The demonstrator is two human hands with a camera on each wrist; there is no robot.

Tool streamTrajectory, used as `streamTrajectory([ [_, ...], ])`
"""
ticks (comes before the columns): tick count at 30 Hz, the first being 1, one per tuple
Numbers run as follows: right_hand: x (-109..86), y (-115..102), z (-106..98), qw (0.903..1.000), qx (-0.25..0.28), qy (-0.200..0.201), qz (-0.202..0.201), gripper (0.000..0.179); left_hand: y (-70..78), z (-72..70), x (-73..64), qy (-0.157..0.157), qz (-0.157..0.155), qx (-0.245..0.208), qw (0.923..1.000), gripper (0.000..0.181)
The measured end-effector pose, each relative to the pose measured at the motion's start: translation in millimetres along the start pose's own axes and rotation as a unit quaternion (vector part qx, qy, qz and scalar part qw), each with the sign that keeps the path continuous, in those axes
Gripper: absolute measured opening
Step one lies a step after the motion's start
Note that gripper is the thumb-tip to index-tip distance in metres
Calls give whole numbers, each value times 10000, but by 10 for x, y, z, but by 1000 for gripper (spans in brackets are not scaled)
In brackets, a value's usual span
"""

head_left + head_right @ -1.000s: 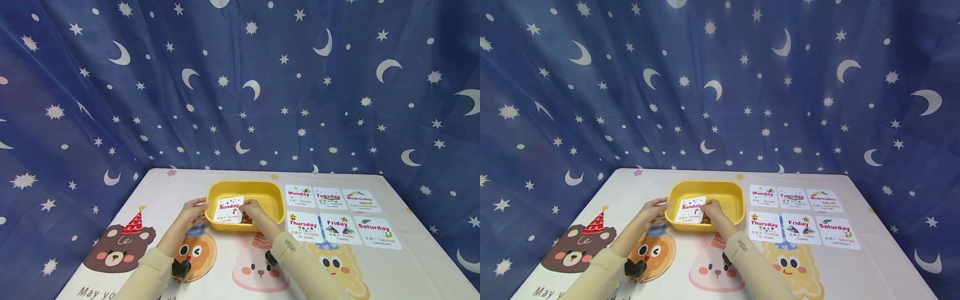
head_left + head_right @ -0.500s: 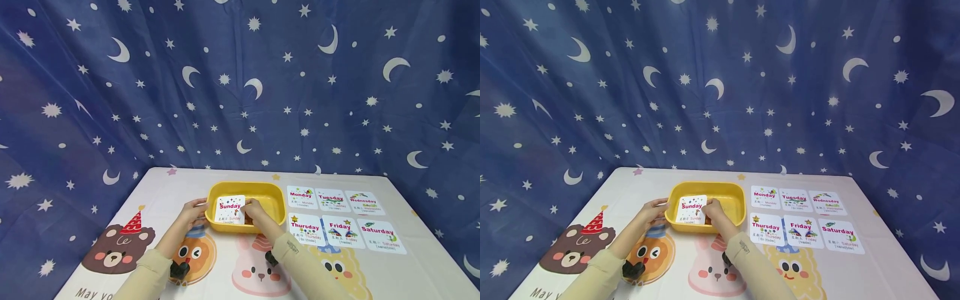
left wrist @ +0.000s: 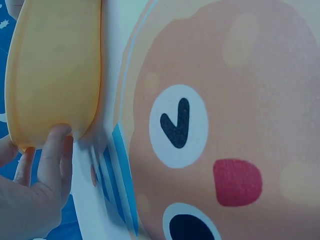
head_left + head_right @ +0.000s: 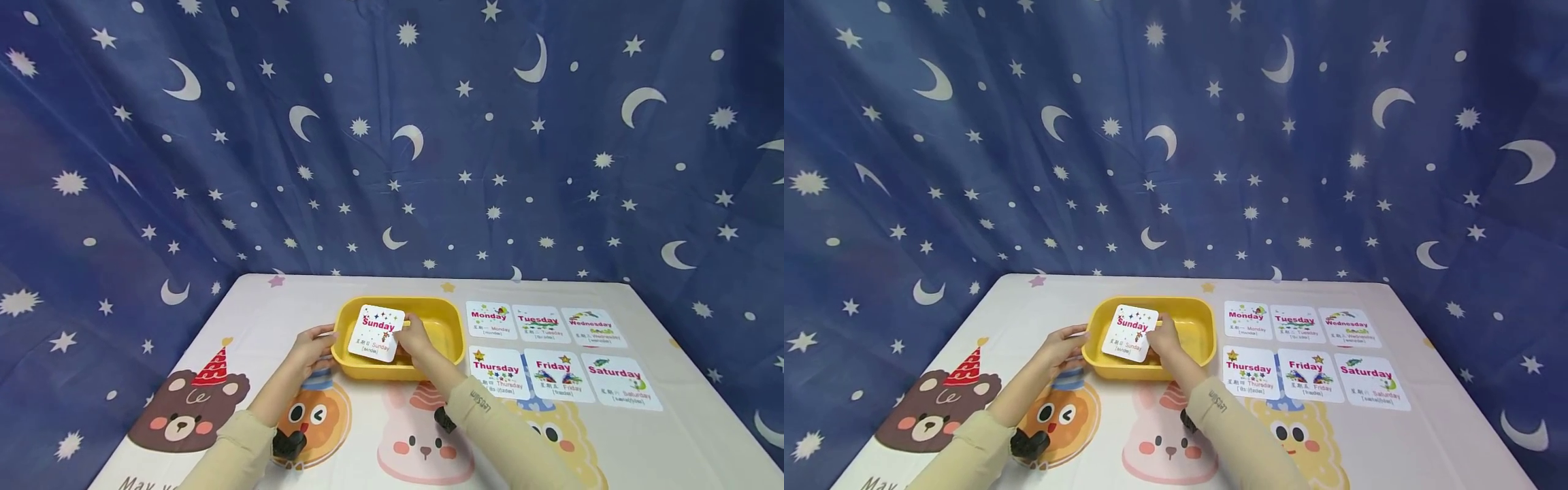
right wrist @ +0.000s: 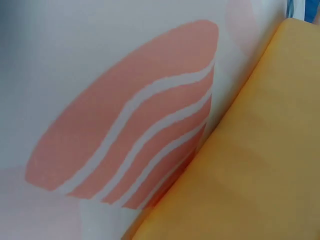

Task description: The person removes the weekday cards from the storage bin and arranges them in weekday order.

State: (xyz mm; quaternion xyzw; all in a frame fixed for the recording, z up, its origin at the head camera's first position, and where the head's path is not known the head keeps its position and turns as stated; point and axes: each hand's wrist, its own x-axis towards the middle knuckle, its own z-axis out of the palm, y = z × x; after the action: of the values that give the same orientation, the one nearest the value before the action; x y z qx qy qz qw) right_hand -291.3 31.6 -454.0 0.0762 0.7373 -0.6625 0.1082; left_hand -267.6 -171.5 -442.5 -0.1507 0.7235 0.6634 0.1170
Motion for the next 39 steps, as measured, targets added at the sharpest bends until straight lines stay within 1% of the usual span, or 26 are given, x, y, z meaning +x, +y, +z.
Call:
streamTrajectory([
  [4, -10, -32, -12, 9999, -13, -106, -119, 50, -10, -16, -7, -5, -19, -18, 10000, 43],
  [8, -38, -85, -64, 9986, 97, -262, -451, 60, -7, 1, -12, 20, 22, -19, 10000, 43],
  [11, -71, -161, -120, 9963, 72, -418, -751, 60, -3, 24, -32, 120, 155, 37, 9998, 42],
  [15, -112, -285, -194, 9935, 135, -617, -945, 57, -9, 37, -60, 307, 346, 188, 9987, 39],
  [18, -138, -356, -254, 9929, 266, -639, -962, 58, -12, 43, -74, 387, 391, 210, 9983, 38],
  [25, -287, -529, -477, 9941, 48, -576, -916, 63, 0, 85, -58, 425, 425, 154, 9981, 37],
  [26, -281, -521, -509, 9941, 27, -567, -925, 63, 4, 86, -57, 416, 431, 155, 9981, 37],
  [31, -372, -534, -700, 9942, -108, -649, -853, 62, 13, 95, -51, 423, 416, 118, 9982, 36],
  [35, -455, -541, -857, 9944, -309, -716, -713, 60, 13, 95, -54, 408, 361, 67, 9985, 37],
  [39, -524, -544, -1009, 9945, -334, -752, -645, 58, 18, 89, -65, 383, 298, 47, 9988, 38],
])
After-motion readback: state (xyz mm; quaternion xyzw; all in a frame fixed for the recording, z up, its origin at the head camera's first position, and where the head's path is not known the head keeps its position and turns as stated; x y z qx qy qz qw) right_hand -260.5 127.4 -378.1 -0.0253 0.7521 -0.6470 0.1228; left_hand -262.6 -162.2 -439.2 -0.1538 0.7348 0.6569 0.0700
